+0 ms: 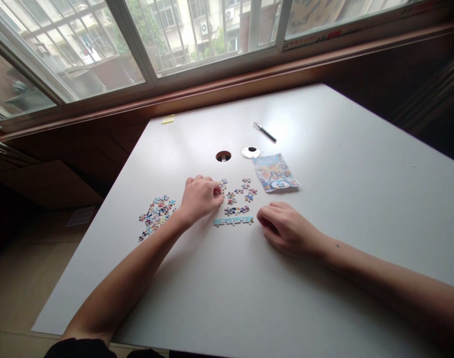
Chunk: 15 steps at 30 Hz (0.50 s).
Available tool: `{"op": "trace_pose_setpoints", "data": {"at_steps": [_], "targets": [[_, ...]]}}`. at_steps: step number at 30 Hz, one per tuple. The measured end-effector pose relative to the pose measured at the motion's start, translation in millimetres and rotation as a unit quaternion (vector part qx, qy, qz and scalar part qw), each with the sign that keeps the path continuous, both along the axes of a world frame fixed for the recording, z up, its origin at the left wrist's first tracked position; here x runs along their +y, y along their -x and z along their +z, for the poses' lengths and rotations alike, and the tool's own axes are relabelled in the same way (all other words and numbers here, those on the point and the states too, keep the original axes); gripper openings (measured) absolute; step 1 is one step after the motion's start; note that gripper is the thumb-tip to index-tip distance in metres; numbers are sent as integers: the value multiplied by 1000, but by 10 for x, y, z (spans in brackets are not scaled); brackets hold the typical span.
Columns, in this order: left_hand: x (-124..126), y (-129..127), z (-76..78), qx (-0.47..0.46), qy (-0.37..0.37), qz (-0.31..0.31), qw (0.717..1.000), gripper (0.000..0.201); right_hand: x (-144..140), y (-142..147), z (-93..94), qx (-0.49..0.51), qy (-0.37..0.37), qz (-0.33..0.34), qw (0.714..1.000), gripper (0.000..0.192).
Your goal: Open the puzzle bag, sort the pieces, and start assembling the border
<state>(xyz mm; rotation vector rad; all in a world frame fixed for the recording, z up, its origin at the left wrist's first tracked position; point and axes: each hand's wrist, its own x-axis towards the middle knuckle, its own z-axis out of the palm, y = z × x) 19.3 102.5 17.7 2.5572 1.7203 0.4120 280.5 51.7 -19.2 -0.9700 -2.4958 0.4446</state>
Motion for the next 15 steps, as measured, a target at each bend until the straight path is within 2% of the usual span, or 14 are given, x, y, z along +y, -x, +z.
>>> {"op": "trace_pose_setpoints", "data": {"at_steps": [6,11,15], "targets": [[20,-11,27,1,11,-7,1000,13,-2,5,-2,-4,1,-5,1000,19],[77,10,64,3,50,-13,999,7,-10,8,15,-5,2,-3,1000,18],[28,81,128,-24,43,-33,998,9,-8,9,28,0,3,-3,1000,18]]}}
